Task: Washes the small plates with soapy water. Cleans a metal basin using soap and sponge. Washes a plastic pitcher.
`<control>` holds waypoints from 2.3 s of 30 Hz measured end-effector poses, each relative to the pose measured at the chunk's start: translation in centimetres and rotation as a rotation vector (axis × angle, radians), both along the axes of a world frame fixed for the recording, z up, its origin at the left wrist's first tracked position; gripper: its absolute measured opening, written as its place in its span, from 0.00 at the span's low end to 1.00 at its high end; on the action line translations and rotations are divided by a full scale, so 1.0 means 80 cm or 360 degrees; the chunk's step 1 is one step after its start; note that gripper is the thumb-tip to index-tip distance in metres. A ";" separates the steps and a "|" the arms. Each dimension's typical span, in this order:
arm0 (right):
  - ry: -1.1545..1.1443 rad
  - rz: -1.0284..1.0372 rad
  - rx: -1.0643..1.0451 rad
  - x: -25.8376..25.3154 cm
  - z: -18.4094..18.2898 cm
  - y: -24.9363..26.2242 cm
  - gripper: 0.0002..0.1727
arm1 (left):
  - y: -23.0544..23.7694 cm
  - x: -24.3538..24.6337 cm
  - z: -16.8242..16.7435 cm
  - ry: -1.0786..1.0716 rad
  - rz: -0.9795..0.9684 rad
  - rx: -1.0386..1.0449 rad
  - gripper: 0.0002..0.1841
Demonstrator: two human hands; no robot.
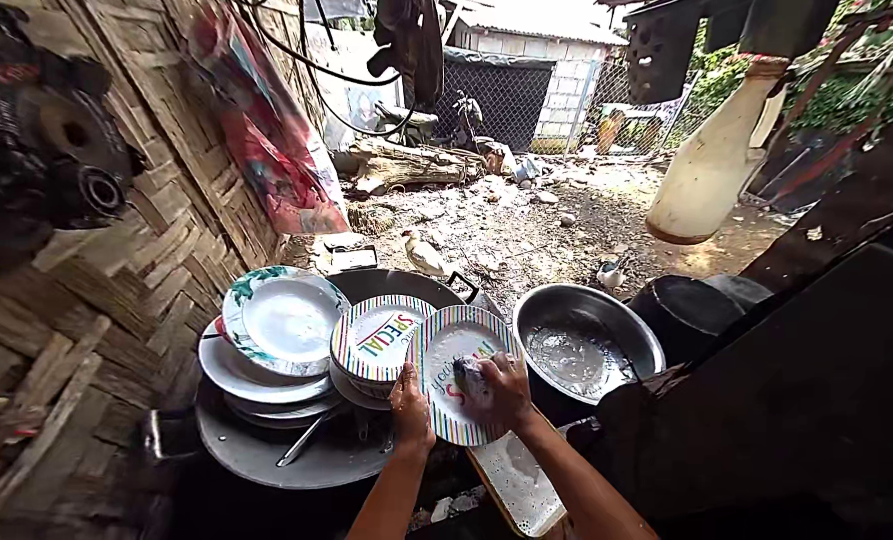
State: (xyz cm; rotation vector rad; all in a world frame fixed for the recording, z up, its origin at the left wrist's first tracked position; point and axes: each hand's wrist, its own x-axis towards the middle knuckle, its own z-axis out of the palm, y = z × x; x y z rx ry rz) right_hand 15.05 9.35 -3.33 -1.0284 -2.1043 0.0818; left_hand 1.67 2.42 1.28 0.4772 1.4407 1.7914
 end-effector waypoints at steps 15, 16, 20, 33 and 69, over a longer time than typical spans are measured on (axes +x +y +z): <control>0.0559 0.0333 -0.0084 0.062 0.025 0.025 0.16 | 0.002 -0.032 0.006 -0.0199 -0.0004 0.0048 0.25; 0.0862 0.0374 -0.0166 0.069 0.048 0.032 0.14 | 0.000 -0.028 0.005 -0.0372 -0.0084 0.0046 0.25; 0.1351 0.0617 0.0104 0.046 0.134 0.021 0.28 | 0.002 0.021 0.007 -0.0928 -0.0522 -0.0225 0.19; -0.0145 0.0571 0.0699 -0.039 0.079 -0.010 0.10 | -0.009 -0.013 -0.035 -0.0553 -0.1428 0.0404 0.09; 0.0880 -0.0554 -0.0579 0.024 0.051 0.063 0.23 | -0.045 0.013 -0.021 -0.0897 -0.0850 0.0232 0.14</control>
